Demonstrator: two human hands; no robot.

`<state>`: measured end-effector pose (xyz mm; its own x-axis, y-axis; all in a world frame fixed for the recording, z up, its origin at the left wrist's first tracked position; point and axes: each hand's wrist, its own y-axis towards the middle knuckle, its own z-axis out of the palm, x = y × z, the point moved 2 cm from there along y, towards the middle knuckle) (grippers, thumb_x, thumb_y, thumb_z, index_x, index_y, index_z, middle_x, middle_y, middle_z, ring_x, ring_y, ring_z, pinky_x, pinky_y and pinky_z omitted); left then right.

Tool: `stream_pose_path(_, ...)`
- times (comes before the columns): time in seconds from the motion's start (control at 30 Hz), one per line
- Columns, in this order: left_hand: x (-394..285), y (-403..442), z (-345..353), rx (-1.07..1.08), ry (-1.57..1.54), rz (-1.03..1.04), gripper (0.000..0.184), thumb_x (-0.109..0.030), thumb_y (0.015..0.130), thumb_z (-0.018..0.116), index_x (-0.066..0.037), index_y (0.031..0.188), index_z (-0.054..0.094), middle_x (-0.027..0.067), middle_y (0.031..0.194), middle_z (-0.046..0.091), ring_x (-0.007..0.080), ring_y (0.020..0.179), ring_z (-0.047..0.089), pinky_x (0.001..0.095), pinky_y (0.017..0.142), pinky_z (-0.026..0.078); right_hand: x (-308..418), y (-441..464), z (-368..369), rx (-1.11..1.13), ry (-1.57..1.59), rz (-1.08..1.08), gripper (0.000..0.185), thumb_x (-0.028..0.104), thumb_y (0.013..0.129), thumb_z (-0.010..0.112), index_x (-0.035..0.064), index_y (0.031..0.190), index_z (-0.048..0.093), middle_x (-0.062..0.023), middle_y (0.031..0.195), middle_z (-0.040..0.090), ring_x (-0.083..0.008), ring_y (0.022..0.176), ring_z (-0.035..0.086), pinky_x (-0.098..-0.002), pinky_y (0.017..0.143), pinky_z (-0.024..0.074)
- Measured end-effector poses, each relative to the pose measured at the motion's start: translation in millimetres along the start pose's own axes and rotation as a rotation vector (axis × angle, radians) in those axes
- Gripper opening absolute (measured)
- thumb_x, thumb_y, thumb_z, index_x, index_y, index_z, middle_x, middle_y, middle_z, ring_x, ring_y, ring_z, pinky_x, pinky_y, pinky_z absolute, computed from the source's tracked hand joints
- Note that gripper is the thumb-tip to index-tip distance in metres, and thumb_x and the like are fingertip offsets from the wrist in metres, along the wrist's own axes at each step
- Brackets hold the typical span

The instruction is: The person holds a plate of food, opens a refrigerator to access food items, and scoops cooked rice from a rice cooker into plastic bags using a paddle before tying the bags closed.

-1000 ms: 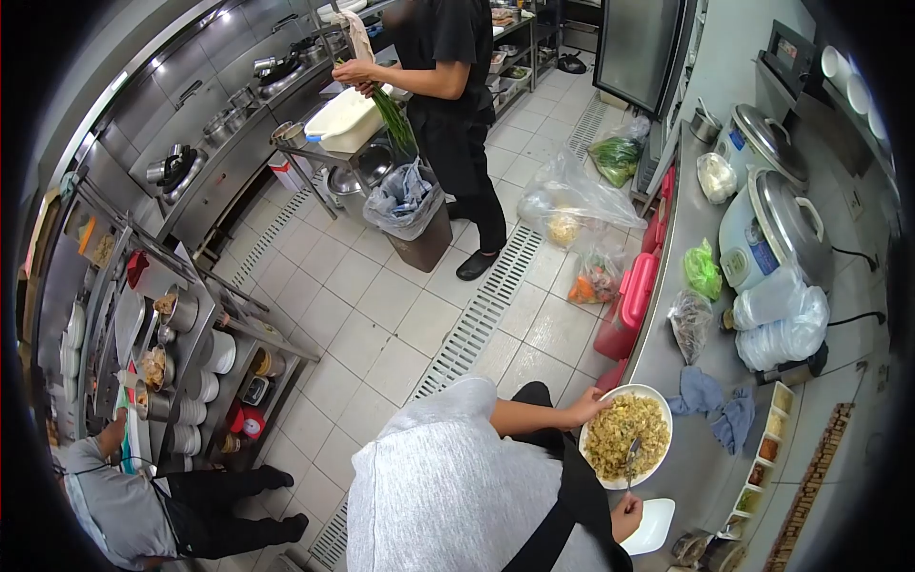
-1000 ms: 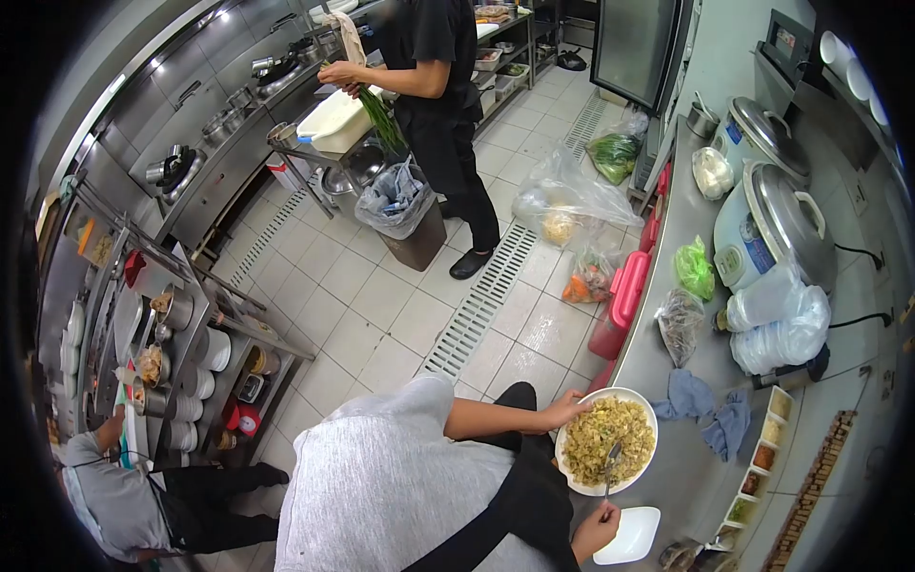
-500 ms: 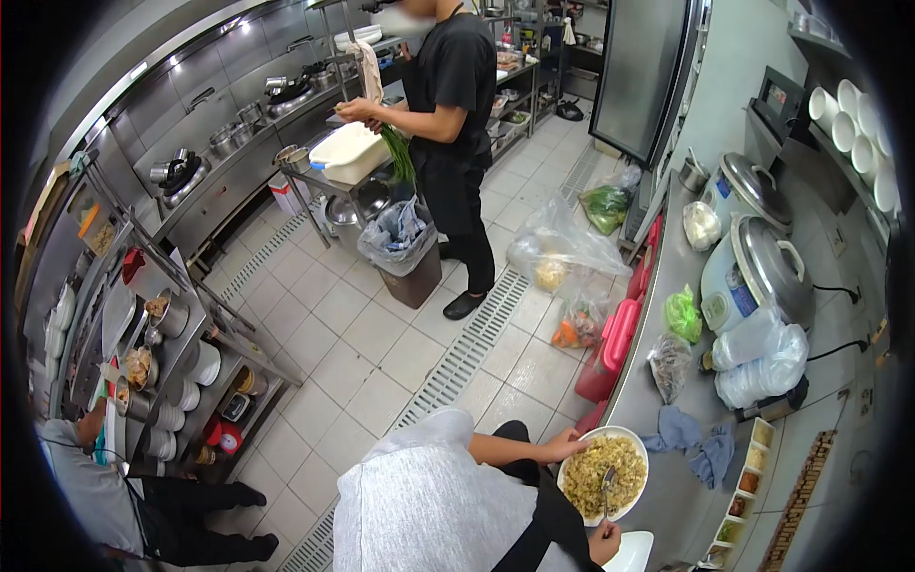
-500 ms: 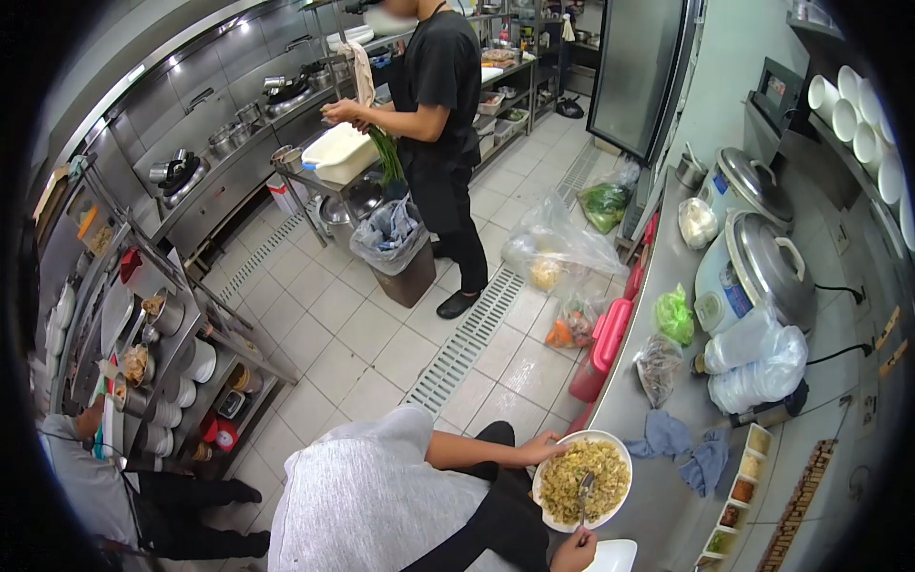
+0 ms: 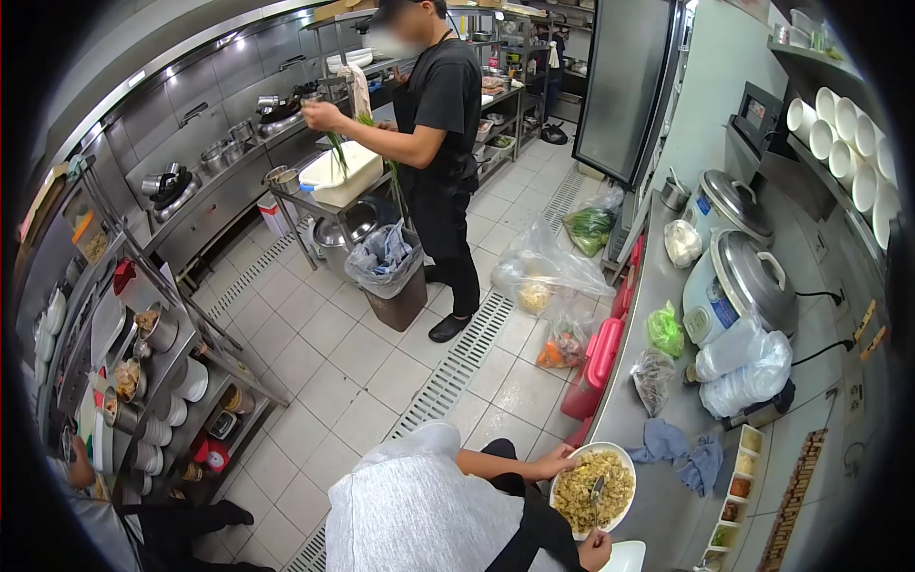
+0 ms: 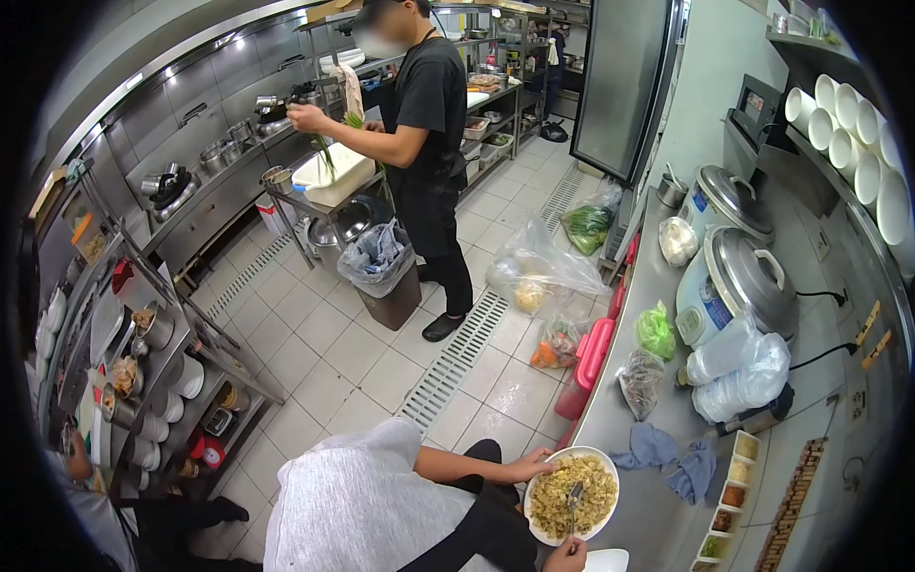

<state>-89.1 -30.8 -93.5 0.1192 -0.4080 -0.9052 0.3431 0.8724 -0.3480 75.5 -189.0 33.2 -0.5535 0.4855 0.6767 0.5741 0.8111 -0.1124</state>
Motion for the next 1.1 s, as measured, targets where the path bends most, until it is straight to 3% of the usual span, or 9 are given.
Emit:
stream_pose_path(0.1,9.7,7.7,2.9,-0.041,0.014,0.139,0.052,-0.024,0.078,0.059,-0.002,0.117,0.034,0.0121,0.098,0.055,0.0167,0.088,0.055,0.0291,0.075,0.044,-2.3,-0.6,-0.7,-0.014,-0.018,0.013,0.030,0.032,0.078,0.059,0.0049,0.092,0.061,-0.0165,0.082,0.060,-0.0309,0.075,0.056,-0.0359,0.069,0.0438)
stream_pose_path(0.2,0.1,2.2,2.7,0.027,-0.005,0.043,0.051,-0.023,0.078,0.058,-0.003,0.118,0.033,0.0128,0.100,0.054,0.0167,0.085,0.056,0.0297,0.073,0.044,-0.1,-1.5,-2.7,-0.032,-0.046,0.020,0.032,0.034,0.079,0.058,0.0051,0.092,0.061,-0.0169,0.083,0.060,-0.0310,0.076,0.056,-0.0364,0.070,0.0436)
stream_pose_path(0.43,-44.2,-22.1,4.9,0.048,0.210,0.122,0.047,-0.023,0.083,0.055,-0.003,0.118,0.031,0.0121,0.105,0.049,0.0149,0.084,0.055,0.0294,0.073,0.044,-16.5,6.8,4.8,0.007,-0.088,0.015,0.029,0.032,0.079,0.057,0.0050,0.090,0.060,-0.0160,0.084,0.060,-0.0305,0.077,0.056,-0.0361,0.071,0.0436)
stream_pose_path(0.5,-40.8,-18.2,6.6,0.084,0.201,0.180,0.047,-0.024,0.085,0.052,-0.002,0.120,0.029,0.0123,0.106,0.047,0.0160,0.092,0.051,0.0297,0.078,0.042,-54.1,26.8,27.3,-0.068,-0.017,-0.127,0.028,0.023,0.080,0.059,0.0015,0.066,0.047,-0.0018,0.052,0.035,-0.0123,0.049,0.030,-0.0289,0.044,0.0270)
stream_pose_path(0.6,-5.8,8.3,8.6,0.073,0.205,0.396,0.049,-0.026,0.086,0.051,-0.001,0.121,0.028,0.0132,0.109,0.045,0.0179,0.102,0.046,0.0298,0.084,0.039,-56.5,24.7,27.4,-0.104,0.041,-0.171,0.027,0.022,0.080,0.059,0.0018,0.066,0.047,-0.0013,0.052,0.035,-0.0120,0.049,0.030,-0.0288,0.044,0.0264)
stream_pose_path(0.67,-2.4,12.1,11.5,0.106,0.088,0.355,0.049,-0.023,0.086,0.052,0.001,0.122,0.026,0.0131,0.109,0.045,0.0187,0.105,0.043,0.0295,0.088,0.036,-42.1,18.0,19.2,-0.100,0.026,-0.151,0.025,0.021,0.080,0.059,0.0017,0.068,0.048,-0.0011,0.053,0.035,-0.0118,0.049,0.030,-0.0284,0.044,0.0272)
stream_pose_path(0.77,3.8,19.7,11.2,0.092,0.069,0.442,0.053,-0.008,0.081,0.052,0.000,0.124,0.022,0.0133,0.111,0.042,0.0178,0.105,0.043,0.0297,0.087,0.038,-31.5,8.8,9.0,-0.134,0.086,-0.122,0.022,0.020,0.081,0.057,0.0017,0.071,0.051,-0.0009,0.055,0.037,-0.0108,0.051,0.032,-0.0265,0.046,0.0288)
stream_pose_path(0.87,-59.3,-14.4,10.9,0.111,0.101,0.135,0.058,-0.003,0.076,0.051,0.000,0.125,0.020,0.0135,0.112,0.041,0.0182,0.102,0.046,0.0302,0.082,0.042,-34.6,5.7,3.6,-0.085,0.107,0.024,0.020,0.017,0.083,0.054,-0.0016,0.076,0.052,-0.0068,0.063,0.047,-0.0156,0.058,0.041,-0.0296,0.054,0.0356)
stream_pose_path(1.1,-34.8,5.8,4.3,0.055,0.102,0.113,0.059,-0.002,0.074,0.051,-0.001,0.124,0.019,0.0155,0.112,0.040,0.0183,0.087,0.054,0.0286,0.071,0.047,-35.7,3.5,3.2,-0.067,0.078,0.028,0.019,0.017,0.083,0.053,-0.0007,0.077,0.052,-0.0054,0.065,0.048,-0.0142,0.059,0.041,-0.0281,0.055,0.0360)
